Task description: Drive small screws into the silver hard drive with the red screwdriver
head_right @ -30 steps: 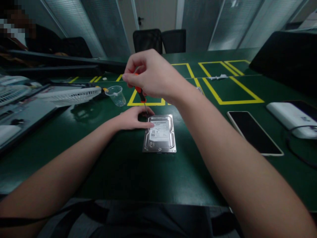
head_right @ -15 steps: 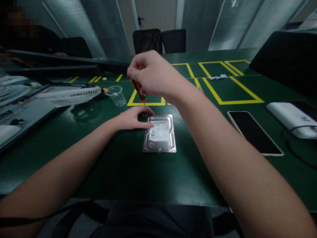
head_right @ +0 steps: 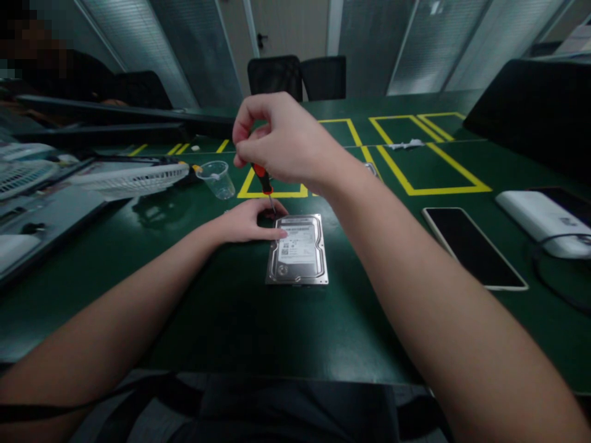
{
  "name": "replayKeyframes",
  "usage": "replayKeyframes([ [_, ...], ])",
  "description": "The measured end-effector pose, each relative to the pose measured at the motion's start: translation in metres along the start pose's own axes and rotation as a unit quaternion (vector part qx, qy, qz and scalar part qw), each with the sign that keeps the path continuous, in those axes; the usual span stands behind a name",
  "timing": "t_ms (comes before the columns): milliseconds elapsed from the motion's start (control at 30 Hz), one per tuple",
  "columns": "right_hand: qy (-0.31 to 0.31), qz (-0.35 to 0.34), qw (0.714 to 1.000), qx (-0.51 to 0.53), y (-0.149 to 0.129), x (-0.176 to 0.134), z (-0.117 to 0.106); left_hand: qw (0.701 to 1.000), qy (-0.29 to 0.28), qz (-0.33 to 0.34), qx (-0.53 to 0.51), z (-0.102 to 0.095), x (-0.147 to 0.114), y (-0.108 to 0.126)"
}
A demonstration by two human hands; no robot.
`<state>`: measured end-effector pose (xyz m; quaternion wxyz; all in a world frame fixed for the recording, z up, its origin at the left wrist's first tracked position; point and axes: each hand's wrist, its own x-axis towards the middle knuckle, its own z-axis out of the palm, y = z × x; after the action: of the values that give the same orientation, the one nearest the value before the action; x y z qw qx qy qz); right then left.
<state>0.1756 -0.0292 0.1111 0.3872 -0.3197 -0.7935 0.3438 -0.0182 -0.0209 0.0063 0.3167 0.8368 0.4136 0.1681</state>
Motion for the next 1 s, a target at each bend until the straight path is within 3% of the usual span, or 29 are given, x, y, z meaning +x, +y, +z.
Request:
replayKeyframes([
  [167,-0.010,0.018,1.000,-0.021,-0.0002,0.0001,-0.0006,1.000,0.000,0.007,-0.004,0.0012,0.0008,-0.0037],
  [667,-0.008,0.050,0.997,0.054,0.0059,0.0031,0.0010,1.000,0.005,0.001,-0.004,0.0027,0.0002,-0.0032],
  [833,0.007,0.029,1.000,0.006,0.0026,0.0023,0.0004,1.000,0.002,0.003,-0.003,0.0019,-0.0001,-0.0029],
  [1000,0.037,0.051,0.998,-0.006,-0.0027,0.0005,0.0024,1.000,0.005,0.005,0.005,0.0007,-0.0006,-0.0020],
])
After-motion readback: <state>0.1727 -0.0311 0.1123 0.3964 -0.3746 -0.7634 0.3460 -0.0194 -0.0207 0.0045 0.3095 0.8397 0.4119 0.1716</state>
